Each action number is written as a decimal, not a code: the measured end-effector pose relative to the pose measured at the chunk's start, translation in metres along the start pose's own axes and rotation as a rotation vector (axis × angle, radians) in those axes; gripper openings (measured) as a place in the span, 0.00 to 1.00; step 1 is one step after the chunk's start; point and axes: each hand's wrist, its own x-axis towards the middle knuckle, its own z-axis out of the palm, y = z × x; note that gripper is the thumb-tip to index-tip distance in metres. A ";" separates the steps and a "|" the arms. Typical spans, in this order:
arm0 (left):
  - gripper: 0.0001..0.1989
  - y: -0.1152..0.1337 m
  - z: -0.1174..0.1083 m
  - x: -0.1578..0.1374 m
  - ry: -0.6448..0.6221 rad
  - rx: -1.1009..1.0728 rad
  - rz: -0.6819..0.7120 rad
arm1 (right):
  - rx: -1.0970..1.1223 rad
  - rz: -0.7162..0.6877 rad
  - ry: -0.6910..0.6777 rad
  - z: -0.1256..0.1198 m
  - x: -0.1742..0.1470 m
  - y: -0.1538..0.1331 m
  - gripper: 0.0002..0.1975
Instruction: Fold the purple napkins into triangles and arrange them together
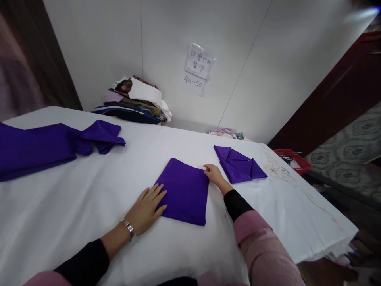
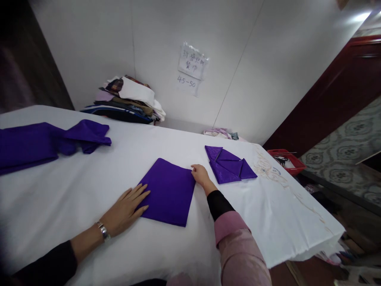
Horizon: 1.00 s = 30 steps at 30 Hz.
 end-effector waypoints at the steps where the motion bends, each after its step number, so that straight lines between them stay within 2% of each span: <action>1: 0.26 0.000 -0.001 0.000 -0.002 -0.005 -0.002 | 0.002 -0.002 0.011 -0.001 0.000 0.000 0.21; 6: 0.26 0.002 -0.003 0.001 -0.028 -0.003 -0.012 | 0.018 0.007 0.053 -0.002 -0.001 0.006 0.20; 11: 0.26 0.001 -0.003 0.000 -0.039 -0.023 -0.021 | 0.050 0.016 0.159 -0.009 -0.001 0.013 0.18; 14: 0.25 -0.001 -0.008 0.003 0.009 -0.051 -0.039 | 0.074 -0.019 0.210 -0.013 -0.002 0.001 0.17; 16: 0.25 -0.001 -0.014 0.010 0.060 -0.048 -0.054 | 0.095 -0.075 0.209 -0.008 -0.004 -0.019 0.16; 19: 0.27 0.001 -0.017 0.023 0.082 -0.015 -0.061 | 0.108 -0.293 0.078 0.012 -0.015 -0.068 0.19; 22: 0.30 0.003 -0.011 0.030 0.027 0.006 -0.078 | 0.043 -0.585 -0.208 0.037 -0.032 -0.121 0.28; 24: 0.32 0.005 -0.005 0.030 0.012 0.002 -0.067 | 0.003 -0.698 -0.357 0.050 -0.040 -0.146 0.32; 27: 0.31 0.007 0.000 0.027 0.047 -0.011 -0.026 | -0.031 -0.745 -0.473 0.064 -0.041 -0.163 0.34; 30: 0.31 0.007 -0.001 0.026 0.036 -0.026 -0.066 | -0.055 -0.720 -0.513 0.072 -0.029 -0.159 0.34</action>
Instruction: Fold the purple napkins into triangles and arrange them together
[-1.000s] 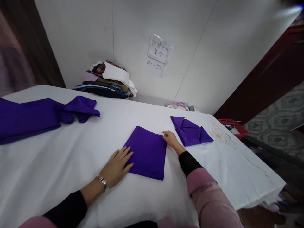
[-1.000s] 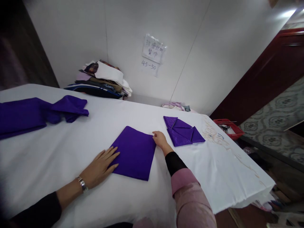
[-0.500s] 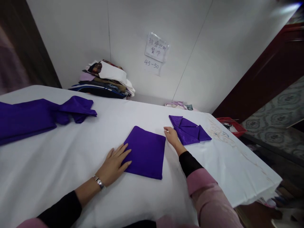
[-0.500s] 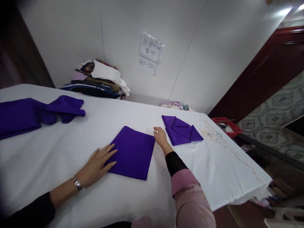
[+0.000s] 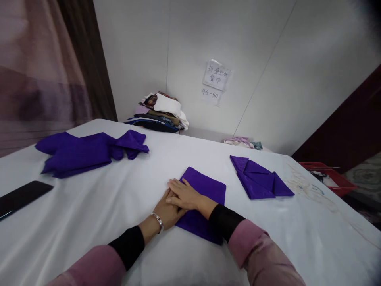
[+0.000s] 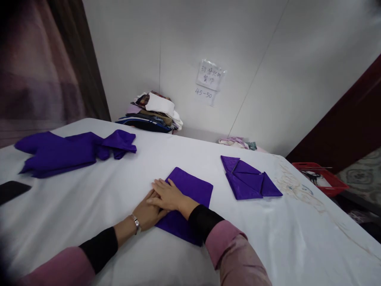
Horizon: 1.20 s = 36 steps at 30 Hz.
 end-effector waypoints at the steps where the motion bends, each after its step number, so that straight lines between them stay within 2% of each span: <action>1: 0.33 0.000 0.000 0.000 -0.018 -0.007 -0.018 | 0.002 0.016 -0.004 0.000 0.002 0.007 0.34; 4: 0.35 0.000 0.001 0.001 -0.059 -0.012 -0.037 | -0.015 0.080 -0.003 0.000 0.006 0.028 0.33; 9: 0.34 -0.002 0.006 0.000 -0.044 0.016 -0.032 | -0.110 0.165 0.053 -0.003 0.012 0.060 0.32; 15: 0.35 -0.003 0.008 -0.001 -0.063 0.009 -0.047 | -0.139 0.297 0.090 -0.012 0.021 0.084 0.32; 20: 0.34 -0.005 0.013 0.000 -0.031 0.003 -0.035 | -0.144 0.341 0.128 -0.016 0.017 0.072 0.34; 23: 0.34 -0.006 0.014 0.000 -0.022 0.008 -0.022 | -0.174 0.227 0.162 -0.009 0.007 0.051 0.35; 25: 0.34 -0.005 0.013 0.001 -0.016 0.013 -0.020 | -0.156 0.134 0.109 -0.002 0.002 0.039 0.34; 27: 0.34 -0.005 0.012 0.002 -0.019 0.027 -0.024 | -0.123 0.100 0.059 0.002 0.000 0.034 0.33; 32: 0.34 -0.008 0.013 0.004 -0.028 0.048 -0.014 | -0.142 0.177 0.074 0.000 0.006 0.054 0.31; 36: 0.34 -0.009 0.012 0.005 -0.021 0.056 -0.008 | -0.169 0.257 0.130 -0.007 0.013 0.074 0.33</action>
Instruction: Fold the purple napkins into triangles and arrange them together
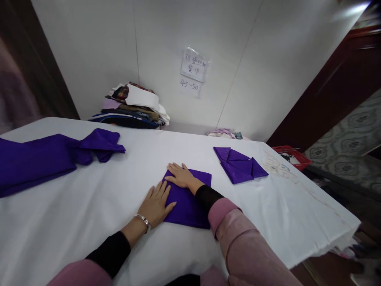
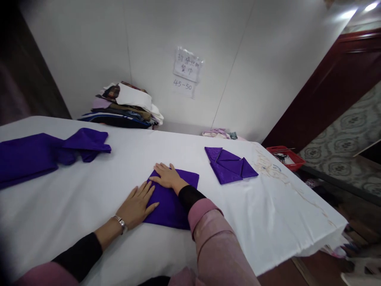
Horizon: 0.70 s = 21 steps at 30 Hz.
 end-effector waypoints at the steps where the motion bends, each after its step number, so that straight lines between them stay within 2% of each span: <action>1: 0.34 0.000 -0.001 0.000 0.002 0.005 -0.003 | 0.013 0.038 0.007 -0.001 0.001 0.005 0.34; 4: 0.34 0.002 -0.003 0.001 -0.003 0.023 -0.013 | 0.100 0.226 0.076 -0.010 -0.005 0.023 0.34; 8: 0.35 0.003 -0.003 0.002 -0.011 0.013 -0.020 | 0.138 0.485 0.252 -0.030 -0.042 0.057 0.28; 11: 0.35 0.003 0.000 0.002 -0.020 0.004 -0.024 | 0.093 0.536 0.250 -0.043 -0.079 0.074 0.21; 14: 0.36 0.002 0.001 0.004 -0.028 0.005 -0.021 | 0.055 0.546 0.198 -0.047 -0.102 0.078 0.16; 18: 0.35 -0.001 -0.004 0.006 -0.017 -0.016 -0.027 | 0.033 0.565 0.125 -0.048 -0.106 0.076 0.12; 21: 0.32 0.004 -0.015 -0.001 0.060 -0.034 -0.010 | 0.043 0.611 0.083 -0.050 -0.099 0.075 0.10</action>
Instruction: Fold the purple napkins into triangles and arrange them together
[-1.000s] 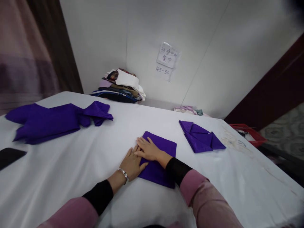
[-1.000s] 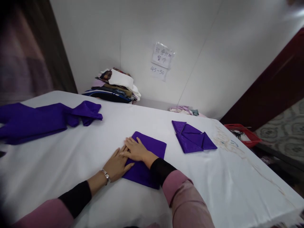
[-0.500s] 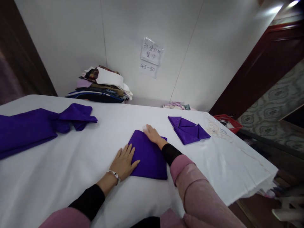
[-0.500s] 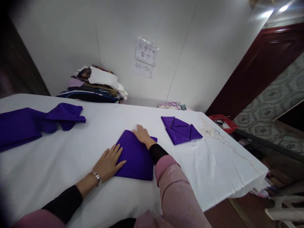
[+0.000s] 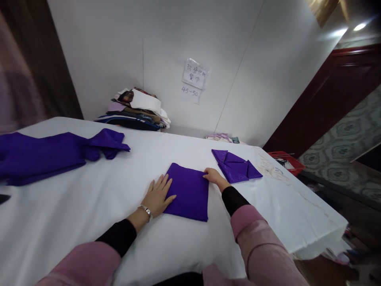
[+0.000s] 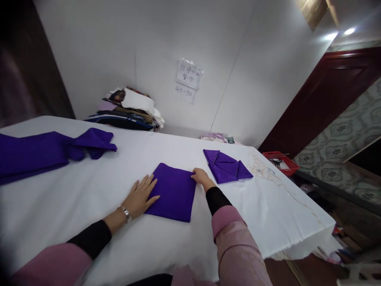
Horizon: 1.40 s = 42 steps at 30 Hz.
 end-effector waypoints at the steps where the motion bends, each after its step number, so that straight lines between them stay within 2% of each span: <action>1: 0.31 0.004 -0.004 -0.005 0.034 -0.008 0.035 | 0.003 0.015 -0.015 -0.001 0.001 -0.001 0.09; 3: 0.30 0.017 -0.009 -0.018 0.063 -0.037 0.156 | 0.017 0.037 -0.039 -0.004 0.003 -0.002 0.07; 6: 0.27 0.040 -0.011 -0.037 -0.010 -0.080 0.318 | 0.061 0.064 -0.053 -0.008 0.001 -0.002 0.05; 8: 0.18 0.049 -0.012 -0.042 -0.052 -0.082 0.329 | 0.110 0.098 -0.067 -0.011 -0.004 -0.001 0.06; 10: 0.10 0.047 -0.016 -0.037 -0.055 -0.060 0.313 | 0.173 0.137 -0.105 -0.014 -0.012 -0.001 0.08; 12: 0.12 0.033 -0.025 -0.028 -0.028 -0.025 0.298 | 0.243 0.165 -0.158 -0.013 -0.026 -0.002 0.11; 15: 0.11 -0.003 -0.039 -0.017 0.024 0.013 0.217 | 0.343 0.148 -0.249 -0.003 -0.060 -0.005 0.16; 18: 0.14 -0.036 -0.048 -0.020 -0.026 -0.033 0.153 | 0.415 0.069 -0.328 0.012 -0.098 -0.008 0.25; 20: 0.17 -0.047 -0.050 -0.026 -0.074 -0.091 0.107 | 0.308 -0.006 -0.280 0.015 -0.115 -0.008 0.29; 22: 0.18 -0.048 -0.052 -0.027 -0.072 -0.133 0.038 | 0.104 -0.074 -0.162 0.011 -0.120 -0.011 0.26; 24: 0.18 -0.042 -0.053 -0.020 -0.029 -0.151 -0.030 | -0.009 -0.155 -0.042 0.003 -0.114 -0.022 0.21; 26: 0.18 -0.033 -0.051 -0.006 0.022 -0.131 -0.061 | 0.056 -0.273 0.051 -0.002 -0.100 -0.044 0.20; 28: 0.20 -0.025 -0.043 0.010 0.038 -0.052 -0.079 | 0.179 -0.411 0.101 0.002 -0.082 -0.075 0.22; 31: 0.25 -0.020 -0.023 0.027 -0.020 0.106 -0.137 | 0.180 -0.585 0.029 0.023 -0.054 -0.125 0.28; 34: 0.28 -0.023 -0.004 0.030 -0.078 0.158 -0.187 | 0.114 -0.586 -0.062 0.048 -0.033 -0.157 0.34; 37: 0.29 -0.028 0.005 0.026 -0.106 0.161 -0.191 | 0.072 -0.557 -0.131 0.063 -0.021 -0.161 0.37; 42: 0.34 -0.030 0.007 0.025 -0.091 0.153 -0.217 | 0.038 -0.514 -0.122 0.064 -0.008 -0.128 0.36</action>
